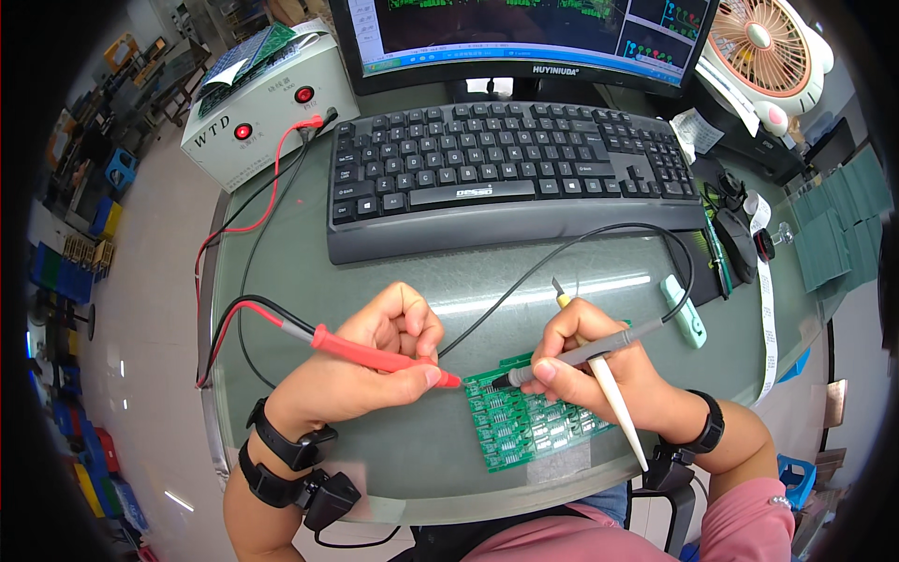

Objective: Testing circuit board components with a multimeter and marking progress.

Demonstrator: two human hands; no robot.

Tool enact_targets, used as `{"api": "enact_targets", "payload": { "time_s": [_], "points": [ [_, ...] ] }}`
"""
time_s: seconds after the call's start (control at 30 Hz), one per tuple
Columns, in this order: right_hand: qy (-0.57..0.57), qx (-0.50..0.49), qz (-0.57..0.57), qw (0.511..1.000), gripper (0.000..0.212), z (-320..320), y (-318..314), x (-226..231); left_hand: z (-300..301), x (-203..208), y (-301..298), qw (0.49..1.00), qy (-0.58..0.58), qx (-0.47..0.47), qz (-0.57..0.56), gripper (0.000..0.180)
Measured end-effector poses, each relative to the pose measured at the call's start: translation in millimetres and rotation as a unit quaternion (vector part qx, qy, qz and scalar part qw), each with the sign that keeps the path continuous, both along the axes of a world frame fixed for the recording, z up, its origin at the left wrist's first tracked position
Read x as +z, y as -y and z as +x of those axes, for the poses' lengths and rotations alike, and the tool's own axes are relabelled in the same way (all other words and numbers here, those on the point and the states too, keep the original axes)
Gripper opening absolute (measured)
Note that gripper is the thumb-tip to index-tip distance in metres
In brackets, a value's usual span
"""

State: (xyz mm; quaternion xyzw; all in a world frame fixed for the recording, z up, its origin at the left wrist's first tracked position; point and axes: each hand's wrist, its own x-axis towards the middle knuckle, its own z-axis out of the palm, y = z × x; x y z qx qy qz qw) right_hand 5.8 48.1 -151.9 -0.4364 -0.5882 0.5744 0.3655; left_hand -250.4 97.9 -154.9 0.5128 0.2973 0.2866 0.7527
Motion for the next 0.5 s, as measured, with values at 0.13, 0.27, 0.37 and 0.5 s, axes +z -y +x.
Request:
{"api": "enact_targets", "payload": {
  "time_s": [0.13,0.27,0.37,0.5],
  "points": [
    [0.01,-0.004,0.007,1.0,0.021,0.0,0.2,-0.4,0.7,-0.2,-0.1,1.0,-0.002,-0.002,0.0,0.036],
    [0.011,-0.005,0.008,1.0,0.022,-0.5,-0.3,-1.8,0.8,-1.1,-0.2,1.0,-0.007,-0.008,-0.007,0.036],
    [0.011,-0.007,0.015,1.0,0.023,-0.2,-0.5,-2.7,1.8,-2.2,-1.2,1.0,-0.006,-0.007,0.001,0.035],
    [0.019,-0.007,0.005,1.0,0.022,-0.1,-0.3,-0.5,3.1,-1.3,-1.4,1.0,-0.012,-0.006,-0.001,0.035]
  ]
}}
